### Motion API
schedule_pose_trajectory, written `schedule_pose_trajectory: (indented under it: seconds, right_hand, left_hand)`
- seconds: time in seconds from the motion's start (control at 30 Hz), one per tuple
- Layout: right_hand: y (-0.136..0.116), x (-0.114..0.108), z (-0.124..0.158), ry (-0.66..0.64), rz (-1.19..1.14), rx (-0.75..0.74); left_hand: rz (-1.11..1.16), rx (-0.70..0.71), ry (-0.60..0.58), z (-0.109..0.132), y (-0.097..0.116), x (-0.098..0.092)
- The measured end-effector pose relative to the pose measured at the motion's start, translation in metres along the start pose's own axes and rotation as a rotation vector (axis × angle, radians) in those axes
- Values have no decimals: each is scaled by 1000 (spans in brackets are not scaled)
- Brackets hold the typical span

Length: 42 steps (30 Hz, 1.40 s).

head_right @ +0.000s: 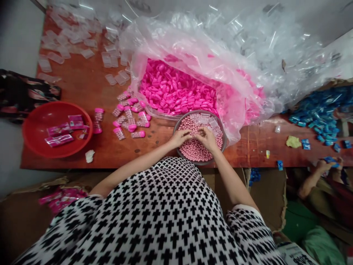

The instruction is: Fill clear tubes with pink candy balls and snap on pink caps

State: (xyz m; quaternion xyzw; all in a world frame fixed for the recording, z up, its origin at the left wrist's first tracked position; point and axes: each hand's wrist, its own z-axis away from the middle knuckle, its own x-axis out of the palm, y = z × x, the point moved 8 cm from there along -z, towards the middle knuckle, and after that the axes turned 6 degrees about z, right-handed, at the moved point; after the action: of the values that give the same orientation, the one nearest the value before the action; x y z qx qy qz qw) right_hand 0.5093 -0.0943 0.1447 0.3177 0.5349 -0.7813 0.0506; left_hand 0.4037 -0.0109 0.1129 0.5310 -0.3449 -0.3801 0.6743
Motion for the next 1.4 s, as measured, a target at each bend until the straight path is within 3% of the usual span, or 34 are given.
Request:
schedule_pose_trajectory:
  seconds: [0.13,0.27,0.37,0.53,0.67,0.73,0.8,0.97,1.1,1.2,1.27,1.4]
  right_hand:
    - [-36,-1,6,-90,67,-261]
    - [-46,0,2,-37,86,-302]
    - [-45,6,-3,-21,36,-274]
    - [-43,18,-2,-122,-79,-172]
    - [-43,15,-2,-177,53,-156]
    - [-44,7,-12,-180,222,-198]
    - [-42,-11,-34,-100,390,-196]
    - [-28,-72,-114,235,688,70]
    - [-22,-85,-160,276,826,250]
    - [-17,-84,-172,242,890,346]
    - [-19,-86,-170,257,905,326]
    - [-43,-86,-149,276,836,41]
  left_hand:
    - [368,-174,-77,5,-4,-4]
    - [470,-227,-89,8,2,-14]
    - [400,-191,-85,7,7,-22]
    - [203,-97,-57,3,10,-39]
    - [46,-17,8,1,16,-57]
    - [44,-5,43,3,19,-64]
    - [124,-26,64,4,21,-69]
    - [388,-72,97,7,24,-70]
    - [452,-120,153,6,19,-72]
    - [513,-140,183,4,18,-74]
    - [588,-137,204,1,20,-77]
    - [684,-76,254,-11,35,-83]
